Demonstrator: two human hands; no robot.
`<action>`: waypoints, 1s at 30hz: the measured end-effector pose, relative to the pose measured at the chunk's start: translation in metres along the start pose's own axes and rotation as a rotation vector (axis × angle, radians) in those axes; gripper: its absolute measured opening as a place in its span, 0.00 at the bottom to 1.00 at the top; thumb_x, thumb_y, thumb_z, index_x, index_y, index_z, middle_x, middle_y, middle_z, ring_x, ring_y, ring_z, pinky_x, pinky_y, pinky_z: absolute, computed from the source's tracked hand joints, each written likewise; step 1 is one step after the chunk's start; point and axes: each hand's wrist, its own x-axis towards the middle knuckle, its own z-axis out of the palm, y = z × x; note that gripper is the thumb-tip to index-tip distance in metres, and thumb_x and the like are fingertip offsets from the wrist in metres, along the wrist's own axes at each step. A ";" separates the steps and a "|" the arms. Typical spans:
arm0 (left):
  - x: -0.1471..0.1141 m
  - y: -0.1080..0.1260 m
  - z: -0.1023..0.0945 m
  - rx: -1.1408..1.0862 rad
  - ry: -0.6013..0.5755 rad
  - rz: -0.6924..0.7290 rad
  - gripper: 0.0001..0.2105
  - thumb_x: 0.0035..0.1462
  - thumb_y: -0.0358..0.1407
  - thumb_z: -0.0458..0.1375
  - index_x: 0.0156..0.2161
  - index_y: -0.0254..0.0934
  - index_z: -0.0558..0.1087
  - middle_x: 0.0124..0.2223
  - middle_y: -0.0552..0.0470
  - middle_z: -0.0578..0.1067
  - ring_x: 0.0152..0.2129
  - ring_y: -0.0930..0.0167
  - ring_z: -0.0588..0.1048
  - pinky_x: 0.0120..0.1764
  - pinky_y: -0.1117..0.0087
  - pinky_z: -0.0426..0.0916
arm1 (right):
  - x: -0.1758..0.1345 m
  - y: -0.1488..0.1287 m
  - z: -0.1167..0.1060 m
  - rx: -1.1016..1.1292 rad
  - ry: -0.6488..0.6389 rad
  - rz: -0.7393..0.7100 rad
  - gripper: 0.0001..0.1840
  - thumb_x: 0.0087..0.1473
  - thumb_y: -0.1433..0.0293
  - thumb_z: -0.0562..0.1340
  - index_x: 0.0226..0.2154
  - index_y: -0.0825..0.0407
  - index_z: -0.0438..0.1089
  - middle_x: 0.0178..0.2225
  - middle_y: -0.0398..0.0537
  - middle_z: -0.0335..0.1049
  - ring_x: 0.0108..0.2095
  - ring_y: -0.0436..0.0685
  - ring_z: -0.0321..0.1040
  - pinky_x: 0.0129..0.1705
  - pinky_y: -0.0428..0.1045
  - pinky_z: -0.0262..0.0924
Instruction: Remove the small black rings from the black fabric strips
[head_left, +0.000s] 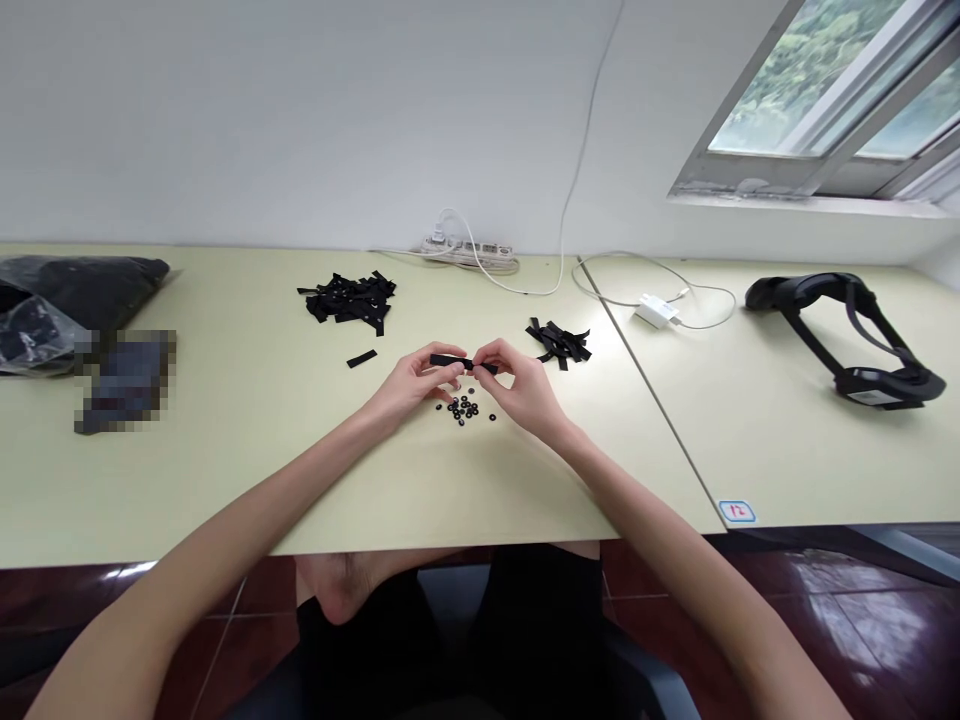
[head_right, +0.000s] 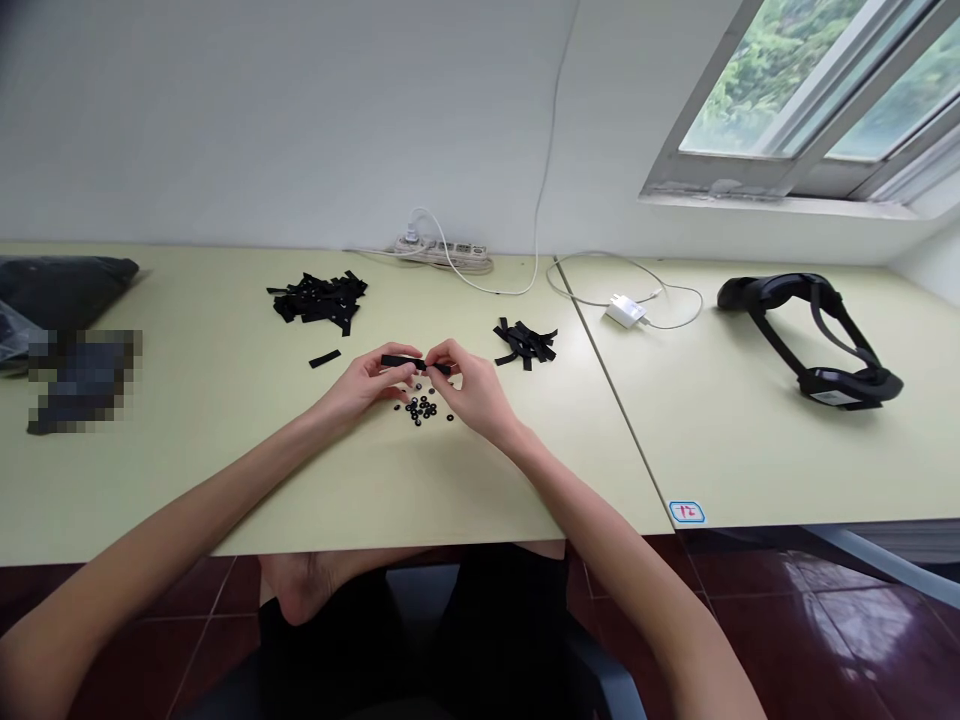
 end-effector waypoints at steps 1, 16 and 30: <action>0.000 0.000 0.000 0.011 -0.007 -0.002 0.21 0.56 0.53 0.78 0.48 0.42 0.85 0.43 0.46 0.83 0.38 0.64 0.81 0.42 0.60 0.81 | -0.001 0.001 -0.001 -0.025 -0.016 -0.018 0.03 0.71 0.62 0.63 0.43 0.42 0.71 0.43 0.47 0.81 0.46 0.61 0.79 0.54 0.59 0.74; -0.002 -0.006 0.006 0.037 0.017 0.035 0.21 0.58 0.54 0.77 0.42 0.38 0.84 0.41 0.44 0.84 0.37 0.63 0.82 0.43 0.60 0.79 | -0.002 -0.003 0.003 -0.348 0.002 -0.111 0.15 0.76 0.59 0.62 0.35 0.45 0.66 0.38 0.48 0.72 0.41 0.61 0.67 0.50 0.58 0.62; -0.005 -0.001 0.009 0.009 -0.089 0.012 0.21 0.61 0.54 0.75 0.43 0.36 0.82 0.38 0.48 0.80 0.38 0.67 0.80 0.40 0.67 0.78 | -0.004 -0.006 0.008 -0.125 -0.195 0.157 0.22 0.80 0.55 0.51 0.33 0.46 0.62 0.31 0.43 0.71 0.30 0.54 0.62 0.37 0.53 0.53</action>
